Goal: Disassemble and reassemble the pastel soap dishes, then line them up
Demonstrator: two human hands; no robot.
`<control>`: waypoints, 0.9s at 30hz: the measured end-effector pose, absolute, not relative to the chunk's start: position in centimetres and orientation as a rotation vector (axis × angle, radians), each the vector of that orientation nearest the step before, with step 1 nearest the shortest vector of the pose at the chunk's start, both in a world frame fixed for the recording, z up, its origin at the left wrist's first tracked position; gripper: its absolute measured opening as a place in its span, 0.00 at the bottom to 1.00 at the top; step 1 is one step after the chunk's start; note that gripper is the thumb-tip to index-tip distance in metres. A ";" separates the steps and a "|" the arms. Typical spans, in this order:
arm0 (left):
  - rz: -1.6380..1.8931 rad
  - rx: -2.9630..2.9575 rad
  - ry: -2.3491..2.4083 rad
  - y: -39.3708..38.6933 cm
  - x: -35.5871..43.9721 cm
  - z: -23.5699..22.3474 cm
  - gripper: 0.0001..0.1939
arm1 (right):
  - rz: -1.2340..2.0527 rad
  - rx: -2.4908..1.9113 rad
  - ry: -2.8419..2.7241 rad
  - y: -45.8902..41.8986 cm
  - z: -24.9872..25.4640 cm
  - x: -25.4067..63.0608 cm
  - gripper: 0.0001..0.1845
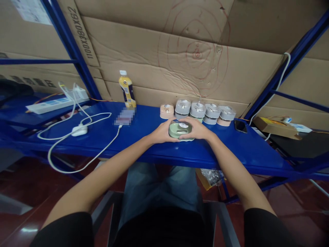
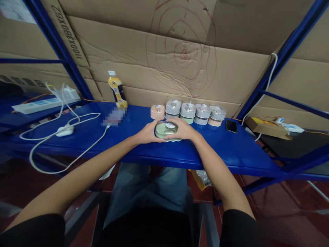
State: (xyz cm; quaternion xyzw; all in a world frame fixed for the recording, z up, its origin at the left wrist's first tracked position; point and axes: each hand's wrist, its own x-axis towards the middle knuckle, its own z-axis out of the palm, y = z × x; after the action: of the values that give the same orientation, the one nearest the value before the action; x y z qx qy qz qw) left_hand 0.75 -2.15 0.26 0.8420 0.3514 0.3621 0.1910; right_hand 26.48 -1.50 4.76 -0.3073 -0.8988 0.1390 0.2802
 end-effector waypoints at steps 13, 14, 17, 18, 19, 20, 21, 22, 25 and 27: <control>1.059 2.363 0.968 -1.8 1.0 0.5 0.53 | 0.417 -0.807 -2.406 -0.7 4.2 26.6 0.48; 1.050 2.369 0.962 -1.8 1.1 0.5 0.51 | 0.432 -0.818 -2.405 -0.5 4.0 26.7 0.49; 1.013 2.374 0.969 -1.7 1.3 0.5 0.48 | 0.467 -0.867 -2.408 0.2 3.3 26.8 0.50; 1.003 2.374 0.975 -1.6 1.3 0.5 0.47 | 0.471 -0.881 -2.413 0.4 3.1 26.8 0.51; 0.995 2.376 0.983 -1.6 1.3 0.4 0.48 | 0.472 -0.891 -2.419 0.5 3.0 26.8 0.52; 0.992 2.381 0.996 -1.6 1.2 0.3 0.48 | 0.471 -0.900 -2.416 0.5 3.1 26.9 0.54; 0.997 2.387 1.012 -1.7 1.1 0.3 0.48 | 0.468 -0.908 -2.393 0.6 3.2 27.0 0.54; 1.012 2.390 1.035 -1.7 0.9 0.4 0.49 | 0.455 -0.916 -2.342 0.6 3.6 27.3 0.53; 1.155 2.352 1.176 -1.6 0.2 0.9 0.48 | 0.273 -0.979 -1.986 1.0 5.1 29.3 0.35; 1.328 2.242 1.356 -0.9 -0.1 1.7 0.48 | 0.044 -1.093 -1.630 1.8 6.1 31.8 0.27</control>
State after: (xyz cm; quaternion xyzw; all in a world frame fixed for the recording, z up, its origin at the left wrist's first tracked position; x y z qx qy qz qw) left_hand -0.11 -0.89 1.73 0.7593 0.4592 0.4497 0.1018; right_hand 31.78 1.82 6.13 -0.4630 -0.6902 0.0188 0.5557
